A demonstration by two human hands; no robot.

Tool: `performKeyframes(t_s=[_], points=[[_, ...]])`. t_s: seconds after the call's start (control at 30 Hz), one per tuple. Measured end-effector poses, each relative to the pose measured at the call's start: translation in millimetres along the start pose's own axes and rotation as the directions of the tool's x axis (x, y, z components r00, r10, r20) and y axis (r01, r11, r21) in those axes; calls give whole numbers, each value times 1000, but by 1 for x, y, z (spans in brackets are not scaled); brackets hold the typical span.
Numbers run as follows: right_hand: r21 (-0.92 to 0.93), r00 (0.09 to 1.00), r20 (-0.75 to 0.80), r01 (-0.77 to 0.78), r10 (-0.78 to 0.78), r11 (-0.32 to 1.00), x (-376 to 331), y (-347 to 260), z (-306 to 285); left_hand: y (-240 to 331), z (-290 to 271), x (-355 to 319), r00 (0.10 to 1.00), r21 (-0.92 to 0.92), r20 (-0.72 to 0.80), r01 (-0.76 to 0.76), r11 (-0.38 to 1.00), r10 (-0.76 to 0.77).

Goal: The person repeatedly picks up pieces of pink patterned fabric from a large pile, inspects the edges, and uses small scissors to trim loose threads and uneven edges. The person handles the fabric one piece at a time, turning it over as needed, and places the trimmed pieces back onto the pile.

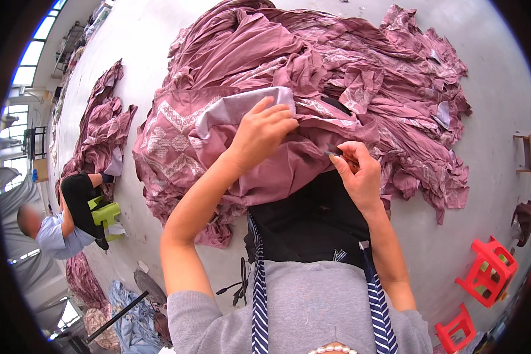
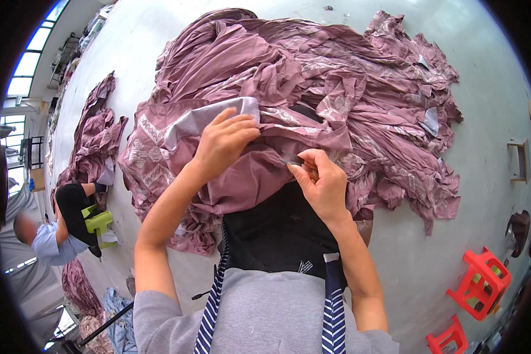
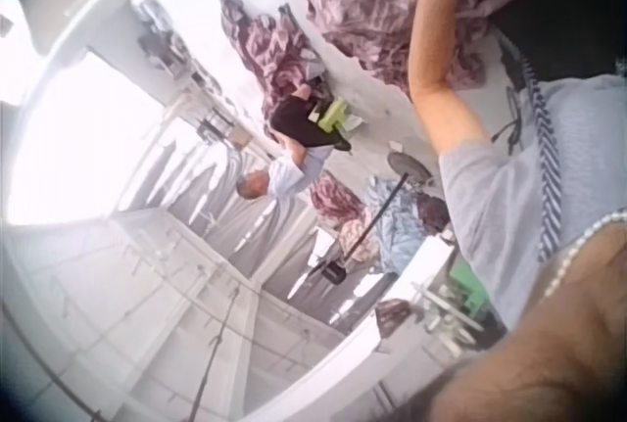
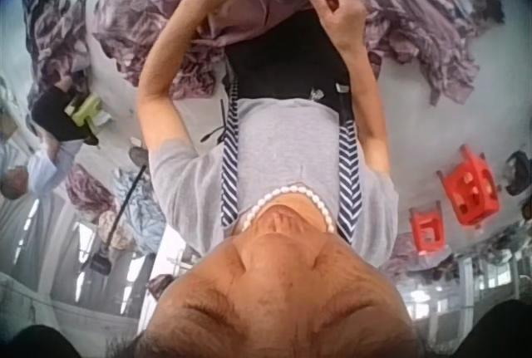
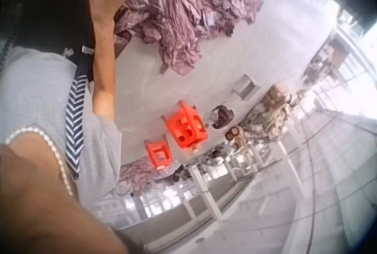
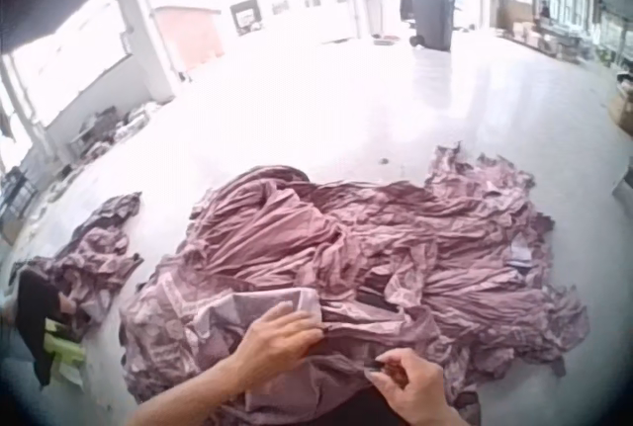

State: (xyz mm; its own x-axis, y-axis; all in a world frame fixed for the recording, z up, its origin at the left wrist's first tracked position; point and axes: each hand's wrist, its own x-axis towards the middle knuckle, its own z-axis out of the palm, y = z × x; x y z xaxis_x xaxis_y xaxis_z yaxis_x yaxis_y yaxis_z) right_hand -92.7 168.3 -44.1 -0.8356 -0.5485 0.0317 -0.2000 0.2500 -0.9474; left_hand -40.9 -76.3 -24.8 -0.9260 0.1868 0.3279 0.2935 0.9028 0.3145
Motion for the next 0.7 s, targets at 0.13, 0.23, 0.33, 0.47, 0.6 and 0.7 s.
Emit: performKeyframes(t_s=[0.13, 0.23, 0.33, 0.47, 0.6, 0.7], points=[[33, 995, -86, 60, -57, 998, 9, 2, 3, 2, 4, -6, 839, -683, -1, 397, 613, -545], [59, 993, -87, 88, -83, 994, 15, -1, 4, -9, 5, -7, 751, -954, 174, 290, 81, -637], [41, 1000, 11, 15, -15, 999, 21, -7, 0, 6, 1, -3, 833, -689, 67, 436, 579, -549], [105, 999, -44, 3, 2, 994, 23, -7, 0, 22, -1, 5, 991, 14, 71, 117, 993, -118], [86, 998, -60, -9, 14, 996, 22, -2, 2, -4, 21, -5, 989, -57, -31, 140, 989, -142], [64, 998, -57, -27, 31, 998, 24, -1, 1, -6, 15, -6, 759, -816, 199, 479, 324, -620]])
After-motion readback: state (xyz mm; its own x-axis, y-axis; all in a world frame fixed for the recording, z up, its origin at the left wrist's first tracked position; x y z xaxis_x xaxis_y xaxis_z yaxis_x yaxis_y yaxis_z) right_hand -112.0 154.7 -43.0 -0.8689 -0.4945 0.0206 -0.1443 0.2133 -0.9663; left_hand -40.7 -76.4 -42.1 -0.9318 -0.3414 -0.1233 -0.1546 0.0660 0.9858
